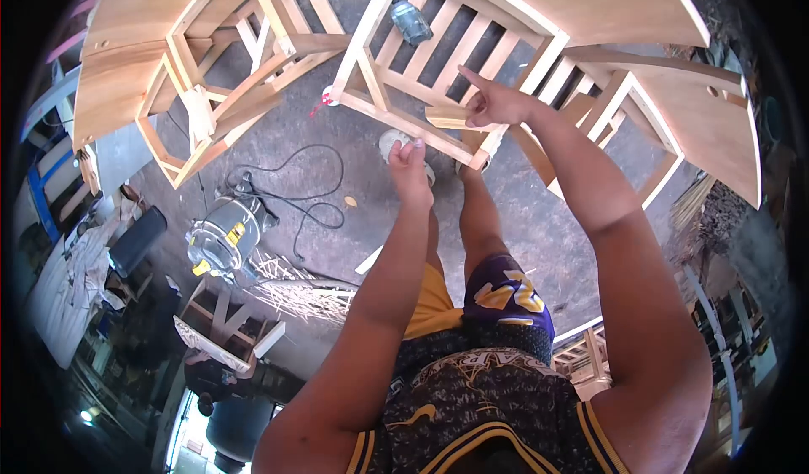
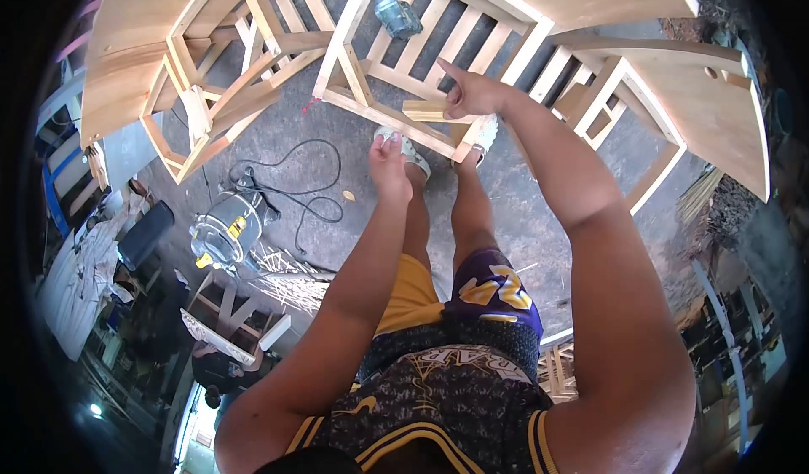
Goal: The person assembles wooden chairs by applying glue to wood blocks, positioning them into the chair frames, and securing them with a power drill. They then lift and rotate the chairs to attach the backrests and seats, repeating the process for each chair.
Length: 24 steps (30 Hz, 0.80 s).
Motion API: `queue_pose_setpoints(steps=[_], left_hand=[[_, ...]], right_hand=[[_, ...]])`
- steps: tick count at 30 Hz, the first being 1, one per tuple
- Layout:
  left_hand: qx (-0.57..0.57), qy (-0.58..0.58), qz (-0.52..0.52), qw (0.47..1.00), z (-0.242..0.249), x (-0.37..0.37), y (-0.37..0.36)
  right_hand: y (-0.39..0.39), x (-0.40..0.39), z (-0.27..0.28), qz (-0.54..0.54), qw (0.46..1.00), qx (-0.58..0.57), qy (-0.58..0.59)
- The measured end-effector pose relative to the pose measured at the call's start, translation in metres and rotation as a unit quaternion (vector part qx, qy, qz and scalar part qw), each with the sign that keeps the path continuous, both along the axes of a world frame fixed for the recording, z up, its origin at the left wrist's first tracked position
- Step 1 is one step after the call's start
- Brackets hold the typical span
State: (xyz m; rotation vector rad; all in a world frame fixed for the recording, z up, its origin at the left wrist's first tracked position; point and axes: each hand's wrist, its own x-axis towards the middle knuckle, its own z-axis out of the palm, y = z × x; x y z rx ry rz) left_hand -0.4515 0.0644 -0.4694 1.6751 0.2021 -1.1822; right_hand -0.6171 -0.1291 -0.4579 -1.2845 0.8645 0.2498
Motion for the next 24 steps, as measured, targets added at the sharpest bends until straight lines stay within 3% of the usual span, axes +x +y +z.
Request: queue_pose_setpoints(steps=[4, 6, 10, 18, 24], left_hand=[[-0.025, 0.06, -0.02, 0.998, -0.016, -0.011, 0.001], [-0.121, 0.128, -0.053, 0.983, -0.028, -0.012, -0.004], [-0.137, 0.181, -0.037, 0.973, -0.053, -0.015, -0.011], [-0.166, 0.198, 0.021, 0.966, -0.061, -0.021, -0.014], [-0.143, 0.2, 0.024, 0.969, -0.061, -0.022, -0.014]], right_hand=[[-0.003, 0.014, -0.024, 0.069, 0.997, -0.02, 0.033], [-0.002, 0.018, -0.026, 0.086, 0.995, -0.015, 0.046], [-0.003, 0.02, -0.031, 0.133, 0.99, 0.003, 0.057], [-0.008, 0.026, -0.029, 0.177, 0.979, 0.042, 0.091], [-0.005, 0.025, -0.032, 0.178, 0.98, 0.006, 0.085]])
